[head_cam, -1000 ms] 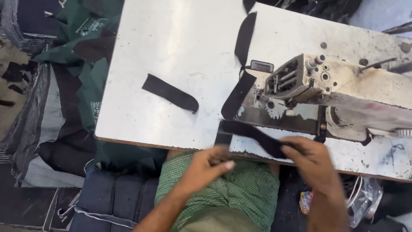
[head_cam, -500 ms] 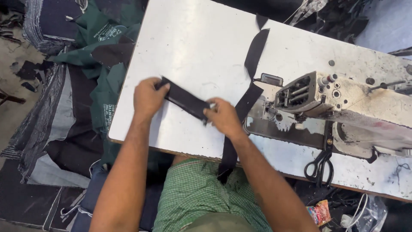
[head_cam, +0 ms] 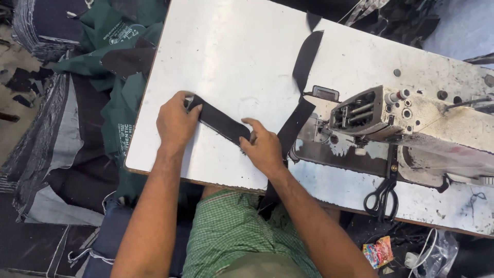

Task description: The person sits at a sewing machine and uses scissors to cut a long strip of black fabric into smaller pieces. They repeatedly cut the fabric, place the pieces on the machine bed, and continue cutting the remaining strip.

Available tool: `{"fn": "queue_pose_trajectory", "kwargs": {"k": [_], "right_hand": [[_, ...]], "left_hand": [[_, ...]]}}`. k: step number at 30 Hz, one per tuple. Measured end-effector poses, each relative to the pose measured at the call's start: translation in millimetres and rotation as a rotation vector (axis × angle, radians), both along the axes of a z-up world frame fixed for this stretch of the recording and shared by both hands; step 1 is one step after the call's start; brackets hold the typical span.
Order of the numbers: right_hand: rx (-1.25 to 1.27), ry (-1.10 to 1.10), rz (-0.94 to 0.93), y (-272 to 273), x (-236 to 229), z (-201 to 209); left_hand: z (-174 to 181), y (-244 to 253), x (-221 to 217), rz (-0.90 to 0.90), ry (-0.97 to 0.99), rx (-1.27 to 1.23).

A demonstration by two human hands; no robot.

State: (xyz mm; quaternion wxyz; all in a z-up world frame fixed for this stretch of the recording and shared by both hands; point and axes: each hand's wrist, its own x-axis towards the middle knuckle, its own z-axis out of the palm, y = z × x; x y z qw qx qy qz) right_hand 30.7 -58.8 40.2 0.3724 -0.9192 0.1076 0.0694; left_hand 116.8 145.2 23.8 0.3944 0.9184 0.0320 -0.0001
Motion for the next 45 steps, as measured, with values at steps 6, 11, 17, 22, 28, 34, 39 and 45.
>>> {"fn": "queue_pose_trajectory", "kwargs": {"k": [6,11,17,22,28,34,39,45], "right_hand": [[-0.113,-0.219,0.105,-10,-3,-19],[-0.012,-0.064,0.053,-8,-1,5],[0.236,-0.191,0.016,-57,-64,12],[0.1,-0.109,-0.229,-100,-153,-12],[0.038,0.267,-0.086,-101,-219,-74],[0.747,0.074,-0.055,-85,-222,-136],[0.884,0.233,-0.079,-84,-216,-48],[0.976,0.212,-0.037,-124,-234,-15]], "left_hand": [[8,-12,-15,-0.177,-0.317,0.263],[-7,-29,-46,-0.442,-0.393,0.295],[-31,-18,-71,-0.295,-0.358,0.406],[-22,-29,-96,-0.291,-0.328,0.439],[-13,-37,-110,-0.339,-0.322,0.335],[19,-55,-145,-0.378,-0.319,-0.01],[82,-87,-150,-0.889,-0.115,-0.317],[82,-132,-143,-1.365,-0.138,-0.037]]}}
